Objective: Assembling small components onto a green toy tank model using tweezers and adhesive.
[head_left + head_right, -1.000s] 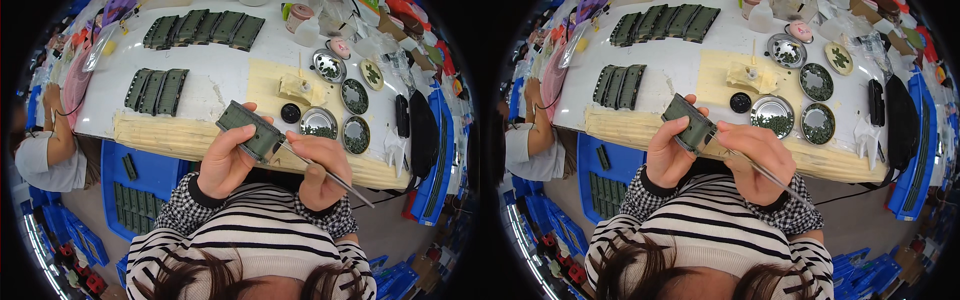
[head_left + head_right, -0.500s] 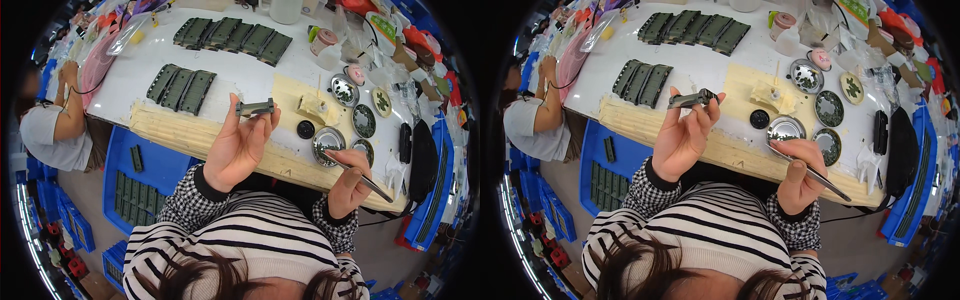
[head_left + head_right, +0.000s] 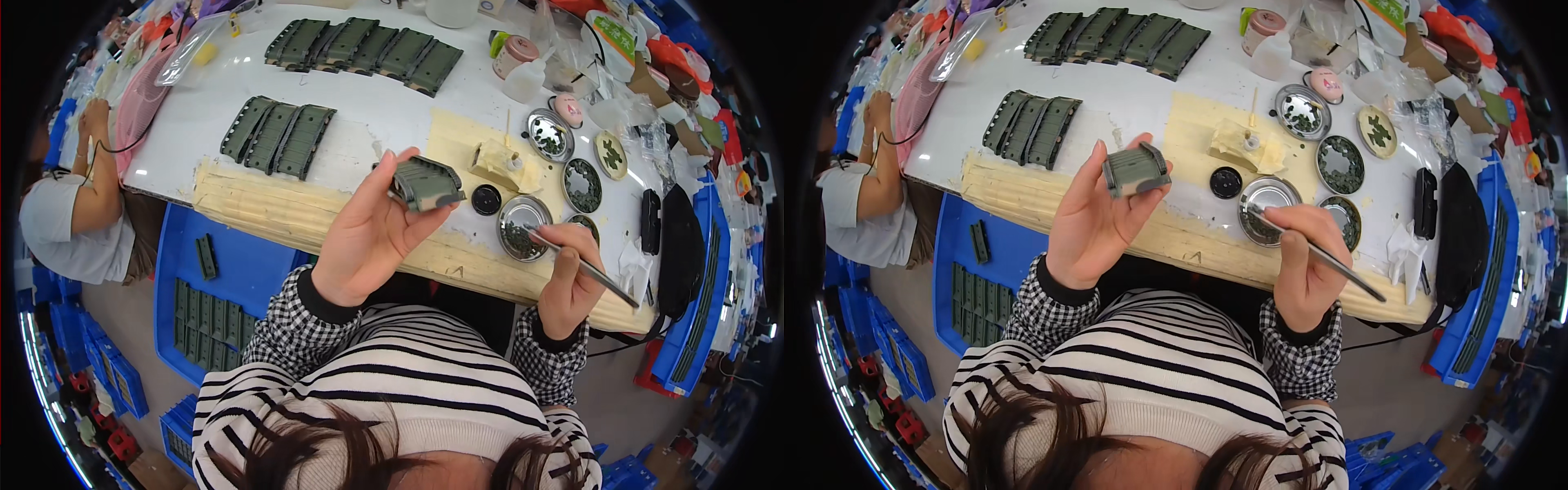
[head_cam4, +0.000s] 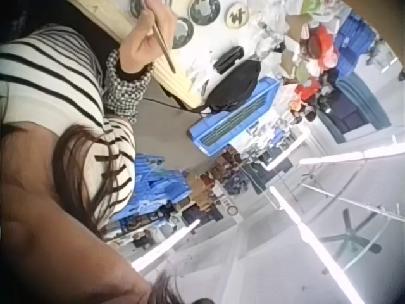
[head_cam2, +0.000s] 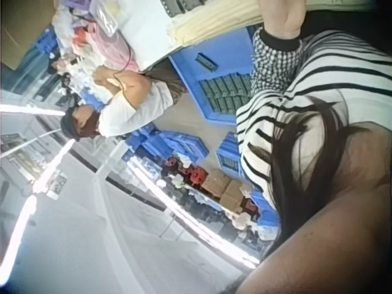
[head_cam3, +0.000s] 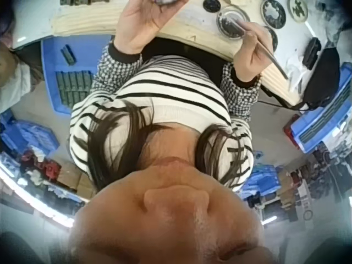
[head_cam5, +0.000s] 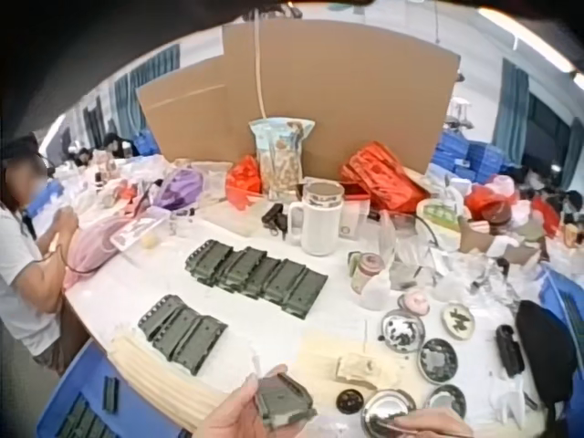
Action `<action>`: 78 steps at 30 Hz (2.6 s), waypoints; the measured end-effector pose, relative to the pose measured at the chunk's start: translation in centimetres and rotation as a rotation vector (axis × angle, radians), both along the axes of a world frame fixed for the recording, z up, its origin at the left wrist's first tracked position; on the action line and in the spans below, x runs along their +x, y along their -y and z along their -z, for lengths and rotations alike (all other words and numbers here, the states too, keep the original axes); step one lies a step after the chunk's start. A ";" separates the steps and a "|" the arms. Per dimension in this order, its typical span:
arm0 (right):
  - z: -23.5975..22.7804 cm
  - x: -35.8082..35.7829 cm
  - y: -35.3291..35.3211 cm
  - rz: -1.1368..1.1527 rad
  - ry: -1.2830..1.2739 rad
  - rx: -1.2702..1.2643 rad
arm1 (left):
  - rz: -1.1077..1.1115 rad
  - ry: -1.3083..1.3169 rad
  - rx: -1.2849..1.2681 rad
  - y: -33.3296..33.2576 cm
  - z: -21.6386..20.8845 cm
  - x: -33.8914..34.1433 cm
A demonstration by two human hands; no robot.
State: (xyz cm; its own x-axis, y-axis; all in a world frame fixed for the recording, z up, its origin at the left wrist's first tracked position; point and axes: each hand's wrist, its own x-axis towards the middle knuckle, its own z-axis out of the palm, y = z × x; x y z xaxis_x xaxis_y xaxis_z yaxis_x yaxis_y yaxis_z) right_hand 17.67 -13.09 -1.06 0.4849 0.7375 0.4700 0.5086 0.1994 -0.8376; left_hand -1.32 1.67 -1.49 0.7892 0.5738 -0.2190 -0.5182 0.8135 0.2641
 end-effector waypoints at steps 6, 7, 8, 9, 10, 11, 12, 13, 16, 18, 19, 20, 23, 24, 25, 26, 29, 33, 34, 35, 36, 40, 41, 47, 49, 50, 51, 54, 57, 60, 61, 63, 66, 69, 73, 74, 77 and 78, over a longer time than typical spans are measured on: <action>1.4 2.8 -0.2 0.089 0.257 -0.220 | 0.010 -0.299 0.314 0.5 -0.8 -0.1; 1.6 2.9 -0.3 0.093 0.331 -0.230 | 0.018 -0.327 0.313 0.5 -0.8 -0.1; 1.6 2.9 -0.3 0.101 0.348 -0.231 | 0.026 -0.355 0.312 0.6 -0.8 0.0; 1.6 2.9 -0.4 0.106 0.362 -0.227 | 0.025 -0.374 0.329 0.7 -0.6 0.1; 1.6 2.9 -0.4 0.110 0.376 -0.224 | 0.024 -0.394 0.345 0.8 -0.5 0.1; 1.6 3.0 -0.4 0.111 0.395 -0.230 | 0.024 -0.413 0.362 1.0 -0.3 0.2; 1.6 3.0 -0.4 0.112 0.413 -0.235 | 0.020 -0.416 0.381 1.1 -0.4 0.3; 1.6 3.0 -0.4 0.113 0.431 -0.241 | 0.017 -0.418 0.399 1.3 -0.5 0.4; 1.3 2.9 -0.3 0.099 0.444 -0.267 | 0.031 -0.406 0.473 1.7 -0.9 0.7; 1.4 3.0 -0.4 0.087 0.464 -0.251 | 0.078 -0.408 0.516 1.9 -0.7 0.8; 1.4 3.0 -0.4 0.080 0.474 -0.242 | 0.117 -0.416 0.531 1.9 -0.5 0.8; 1.1 2.9 -0.3 0.069 0.434 -0.215 | 0.156 -0.425 0.545 2.0 -0.2 0.8; -0.8 1.5 -0.4 -0.024 0.347 -0.123 | 0.243 -0.380 0.545 2.7 0.5 1.3; -1.6 0.9 -0.6 -0.075 0.381 -0.094 | 0.288 -0.335 0.558 2.6 0.9 1.5; -2.2 0.3 -0.9 -0.127 0.415 -0.065 | 0.358 -0.431 0.640 2.6 1.3 1.7; -2.7 -0.1 -1.1 -0.179 0.449 -0.035 | 0.352 -0.435 0.650 2.7 1.2 1.8; -3.2 -0.2 -1.5 -0.262 0.555 -0.049 | 0.325 -0.415 0.639 3.1 1.3 2.2; -2.9 -0.3 -1.9 -0.300 0.643 -0.023 | 0.292 -0.337 0.677 3.1 1.4 2.3; -2.7 -0.4 -1.9 -0.306 0.610 -0.021 | 0.298 -0.349 0.674 3.1 1.7 2.2; -2.6 -0.5 -1.9 -0.311 0.578 -0.019 | 0.305 -0.361 0.671 3.1 1.9 2.1; -2.4 -0.6 -2.0 -0.321 0.545 -0.014 | 0.292 -0.351 0.650 3.2 1.9 2.1; -1.9 -1.6 -1.1 -0.287 0.114 -0.077 | 0.283 -0.320 0.545 3.5 1.4 2.0; -1.8 -1.7 -1.0 -0.280 0.097 -0.061 | 0.290 -0.315 0.514 3.6 1.2 2.0; -1.9 -1.7 -0.8 -0.218 0.089 -0.048 | 0.227 -0.263 0.520 3.7 1.4 2.2; -1.6 -1.9 -1.0 -0.201 -0.095 -0.057 | 0.161 -0.286 0.534 4.2 1.2 2.6; -1.5 -1.8 -1.0 -0.208 -0.070 -0.050 | 0.129 -0.298 0.540 4.4 1.2 2.7; -1.2 -1.7 -1.0 -0.216 -0.046 -0.043 | 0.128 -0.299 0.548 4.4 1.3 2.7; -0.8 -1.7 -1.0 -0.224 -0.049 -0.031 | 0.136 -0.306 0.569 4.2 1.6 2.5; -0.7 -1.9 -1.1 -0.220 -0.070 -0.015 | 0.169 -0.314 0.570 4.0 1.8 2.2; -0.9 -2.0 -0.9 -0.223 -0.116 -0.039 | 0.199 -0.309 0.532 3.8 1.5 2.1; -0.9 -2.0 -0.9 -0.227 -0.137 -0.054 | 0.196 -0.297 0.517 3.9 1.4 2.1; -0.9 -2.0 -1.0 -0.225 -0.101 -0.050 | 0.188 -0.292 0.510 3.9 1.4 2.1; -1.0 -2.0 -1.2 -0.238 -0.093 -0.045 | 0.177 -0.283 0.510 3.9 1.7 2.2; -1.1 -2.1 -1.4 -0.249 -0.106 -0.036 | 0.173 -0.244 0.483 4.0 1.5 2.2; -1.2 -2.4 -1.5 -0.236 -0.131 -0.026 | 0.182 -0.236 0.489 3.9 1.8 2.2; -1.2 -2.4 -1.5 -0.231 -0.129 -0.027 | 0.181 -0.233 0.492 4.0 1.9 2.2; -0.9 -2.5 -1.5 -0.214 -0.137 -0.028 | 0.173 -0.265 0.515 4.0 2.0 2.2; -0.7 -2.5 -1.4 -0.209 -0.148 -0.027 | 0.185 -0.261 0.515 4.0 2.1 2.2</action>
State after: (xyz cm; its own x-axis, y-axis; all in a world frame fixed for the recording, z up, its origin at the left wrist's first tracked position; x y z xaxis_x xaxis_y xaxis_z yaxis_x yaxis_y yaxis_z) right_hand 15.12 -11.68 -0.37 0.3830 0.8401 0.3841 0.3302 0.2639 -0.9063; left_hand 0.85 -2.31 -3.56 0.8435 0.5159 -0.1494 -0.2454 0.6176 0.7472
